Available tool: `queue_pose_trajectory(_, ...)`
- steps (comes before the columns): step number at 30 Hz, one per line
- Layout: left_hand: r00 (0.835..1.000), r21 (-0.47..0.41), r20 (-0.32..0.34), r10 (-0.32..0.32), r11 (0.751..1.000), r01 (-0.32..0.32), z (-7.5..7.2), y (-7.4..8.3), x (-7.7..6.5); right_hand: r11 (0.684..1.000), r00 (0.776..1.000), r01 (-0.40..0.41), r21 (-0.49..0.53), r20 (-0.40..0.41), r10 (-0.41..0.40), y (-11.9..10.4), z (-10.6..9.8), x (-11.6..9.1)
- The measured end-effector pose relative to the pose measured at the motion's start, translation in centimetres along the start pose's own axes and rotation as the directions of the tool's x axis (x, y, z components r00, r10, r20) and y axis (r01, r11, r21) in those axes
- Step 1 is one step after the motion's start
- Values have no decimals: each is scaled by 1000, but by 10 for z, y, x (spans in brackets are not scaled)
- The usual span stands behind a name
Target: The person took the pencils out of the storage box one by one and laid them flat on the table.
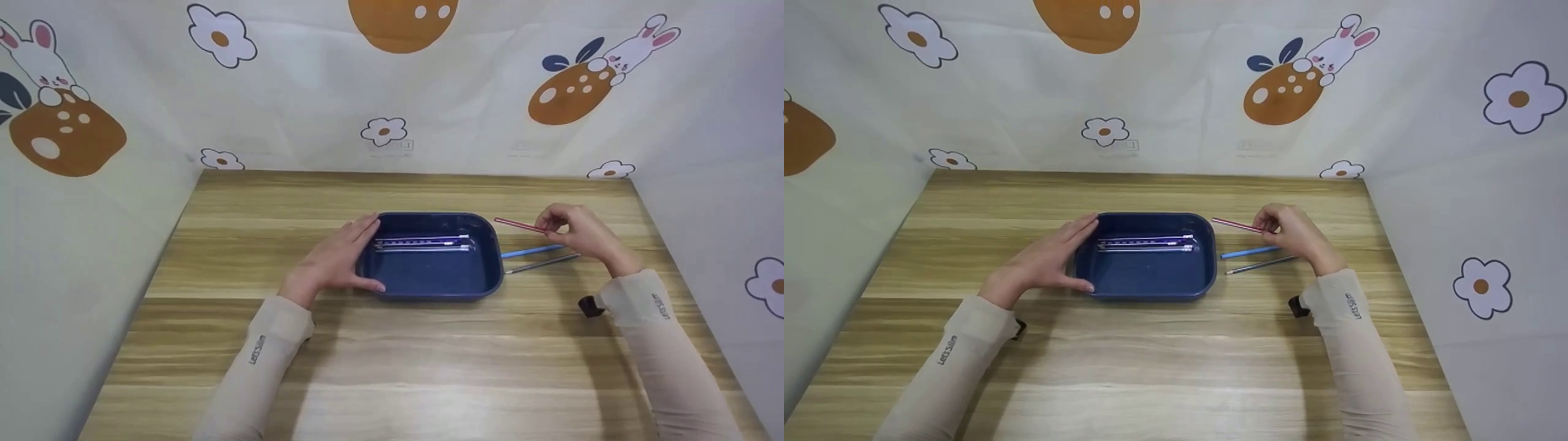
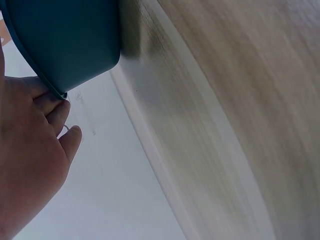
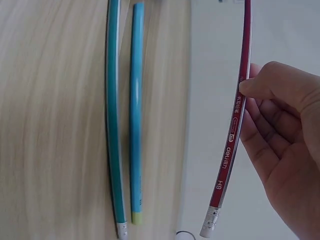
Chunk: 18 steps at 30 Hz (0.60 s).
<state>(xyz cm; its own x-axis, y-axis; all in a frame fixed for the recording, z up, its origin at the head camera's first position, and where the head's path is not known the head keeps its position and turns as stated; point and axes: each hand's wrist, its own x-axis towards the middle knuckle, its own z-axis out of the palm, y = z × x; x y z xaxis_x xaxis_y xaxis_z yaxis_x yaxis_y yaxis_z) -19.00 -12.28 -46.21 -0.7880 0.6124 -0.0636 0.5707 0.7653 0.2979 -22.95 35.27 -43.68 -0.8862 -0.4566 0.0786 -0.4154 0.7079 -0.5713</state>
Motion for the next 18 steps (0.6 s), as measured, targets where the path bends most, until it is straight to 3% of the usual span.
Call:
queue_pose_trajectory(11, 1000, -8, -13, 14, 1000, -14, 1, 1, 2, 996, 998, -64, -59, 6, 64, 24, 4, 0)
queue_pose_trajectory(18, 1000, -18, -7, 12, 1000, -12, 0, 1, 0, 987, 995, -68, -147, 64, 78, 32, 16, 10)
